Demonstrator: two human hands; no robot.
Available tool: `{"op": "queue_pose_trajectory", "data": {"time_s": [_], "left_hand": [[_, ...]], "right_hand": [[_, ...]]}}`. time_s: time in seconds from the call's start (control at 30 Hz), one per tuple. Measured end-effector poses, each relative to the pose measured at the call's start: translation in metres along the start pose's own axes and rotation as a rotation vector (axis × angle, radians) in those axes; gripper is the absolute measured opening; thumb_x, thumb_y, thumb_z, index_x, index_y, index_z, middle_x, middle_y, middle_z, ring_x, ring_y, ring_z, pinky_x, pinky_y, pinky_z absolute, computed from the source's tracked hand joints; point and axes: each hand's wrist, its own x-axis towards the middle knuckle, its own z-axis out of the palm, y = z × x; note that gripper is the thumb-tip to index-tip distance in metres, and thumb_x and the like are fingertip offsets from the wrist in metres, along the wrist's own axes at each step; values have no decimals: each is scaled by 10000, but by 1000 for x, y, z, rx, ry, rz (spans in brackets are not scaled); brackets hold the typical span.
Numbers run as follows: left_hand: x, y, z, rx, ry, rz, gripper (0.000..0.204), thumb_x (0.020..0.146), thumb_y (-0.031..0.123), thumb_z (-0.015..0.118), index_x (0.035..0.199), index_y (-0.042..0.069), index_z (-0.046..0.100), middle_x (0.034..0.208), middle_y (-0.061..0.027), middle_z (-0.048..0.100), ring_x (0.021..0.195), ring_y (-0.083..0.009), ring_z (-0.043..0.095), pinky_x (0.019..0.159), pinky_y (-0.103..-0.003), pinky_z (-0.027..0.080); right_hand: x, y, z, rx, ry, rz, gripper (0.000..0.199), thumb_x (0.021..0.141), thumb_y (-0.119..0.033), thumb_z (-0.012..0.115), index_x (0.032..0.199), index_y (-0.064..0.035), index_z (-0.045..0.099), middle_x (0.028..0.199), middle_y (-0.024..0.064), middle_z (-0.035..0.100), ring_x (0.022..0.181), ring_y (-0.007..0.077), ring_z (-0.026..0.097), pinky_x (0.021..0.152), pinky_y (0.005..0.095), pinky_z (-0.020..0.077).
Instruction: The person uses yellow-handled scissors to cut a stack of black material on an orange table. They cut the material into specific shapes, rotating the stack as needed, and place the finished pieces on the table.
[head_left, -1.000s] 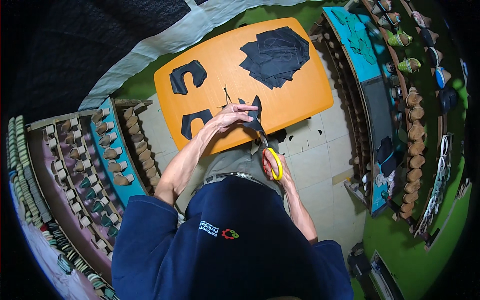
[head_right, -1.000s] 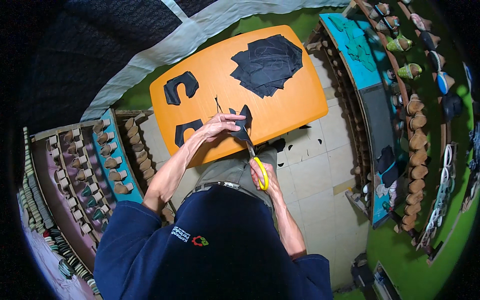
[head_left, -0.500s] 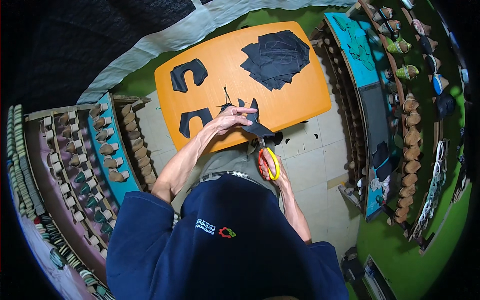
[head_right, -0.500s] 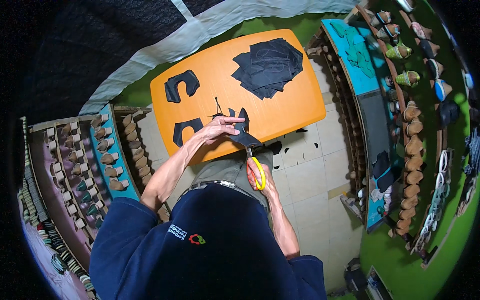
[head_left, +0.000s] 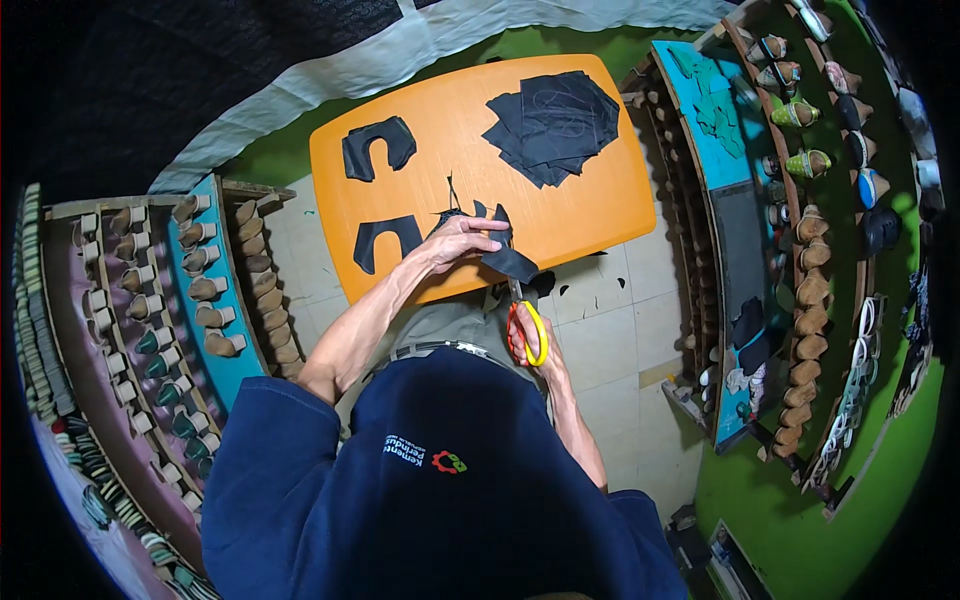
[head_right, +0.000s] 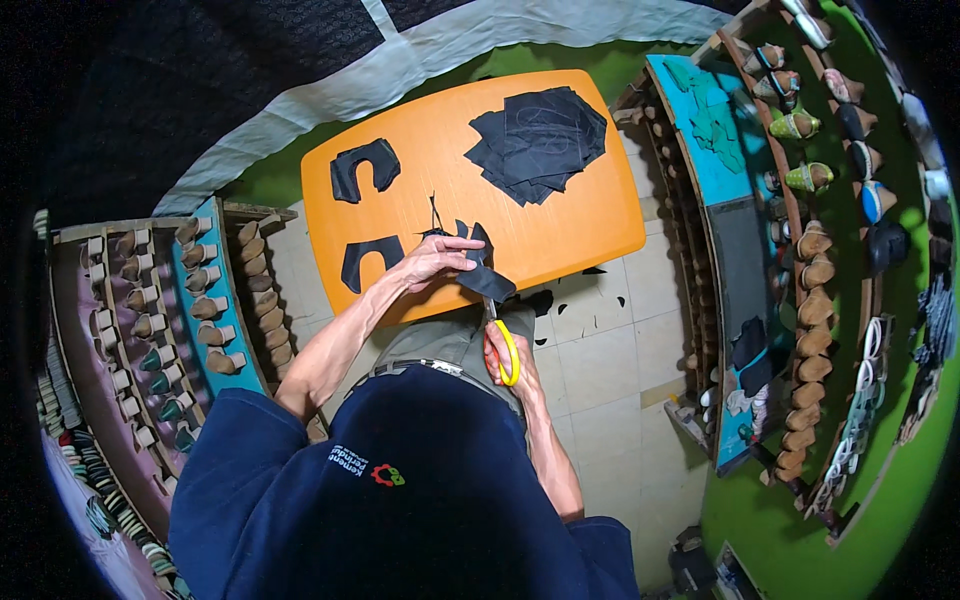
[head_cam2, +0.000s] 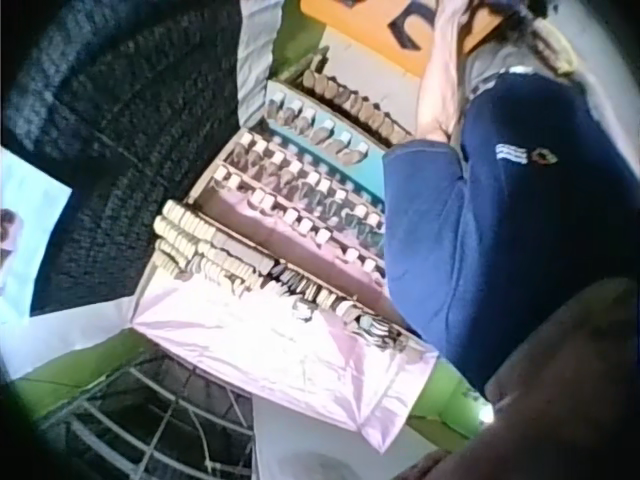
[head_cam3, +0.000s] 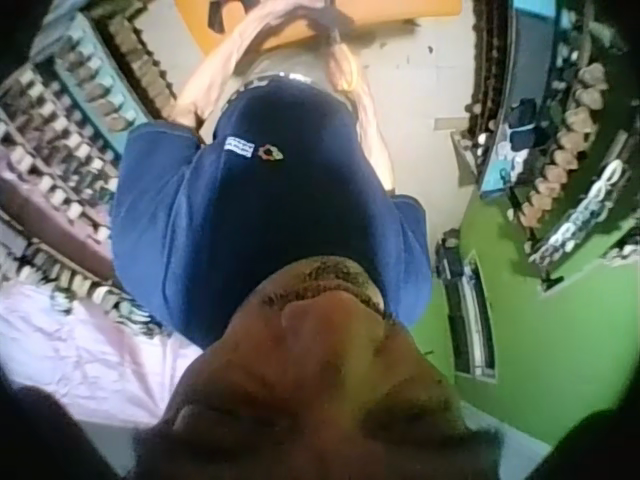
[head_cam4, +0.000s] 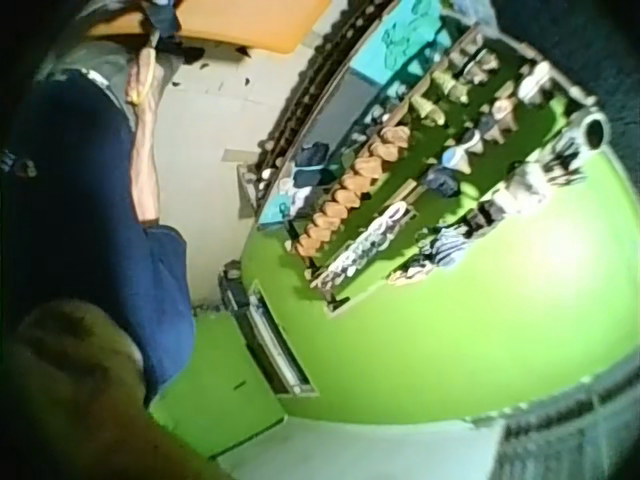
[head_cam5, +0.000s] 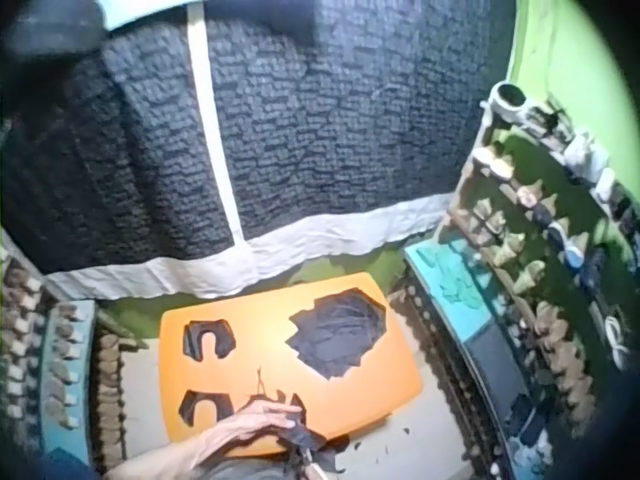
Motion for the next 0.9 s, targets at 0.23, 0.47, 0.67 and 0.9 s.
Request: {"op": "queue_pose_trajectory", "data": {"time_s": [0.23, 0.47, 0.67, 0.9], "left_hand": [[-6, 2, 4, 2, -30, -11, 601, 838, 15, 763, 1406, 71, 575, 841, 31, 628, 797, -66, 607, 751, -237, 493], [-13, 0, 12, -58, 19, 17, 635, 845, 8, 753, 1438, 62, 532, 954, -26, 693, 893, -103, 659, 837, -255, 527], [-18, 0, 26, -141, 75, 60, 606, 866, 33, 743, 1433, 44, 532, 1025, -32, 692, 901, -94, 656, 830, -256, 526], [-11, -5, 6, -27, -20, 9, 629, 866, 39, 747, 1449, 39, 511, 1021, -39, 699, 924, -100, 668, 864, -256, 528]], "right_hand": [[4, -2, 0, 22, -29, 8, 570, 978, -605, 527, 787, -68, 507, 524, -18, 401, 383, 89, 374, 353, 247, 307], [6, 8, 0, -23, 5, -18, 578, 982, -629, 497, 821, -75, 524, 532, -28, 409, 376, 67, 377, 348, 228, 304], [2, 8, 0, -16, 18, -25, 563, 980, -604, 527, 794, -73, 518, 529, -24, 416, 375, 76, 383, 343, 239, 311], [6, 7, -1, -1, -34, 0, 561, 996, -608, 493, 830, -72, 521, 529, -23, 419, 390, 74, 392, 355, 240, 320]]}}
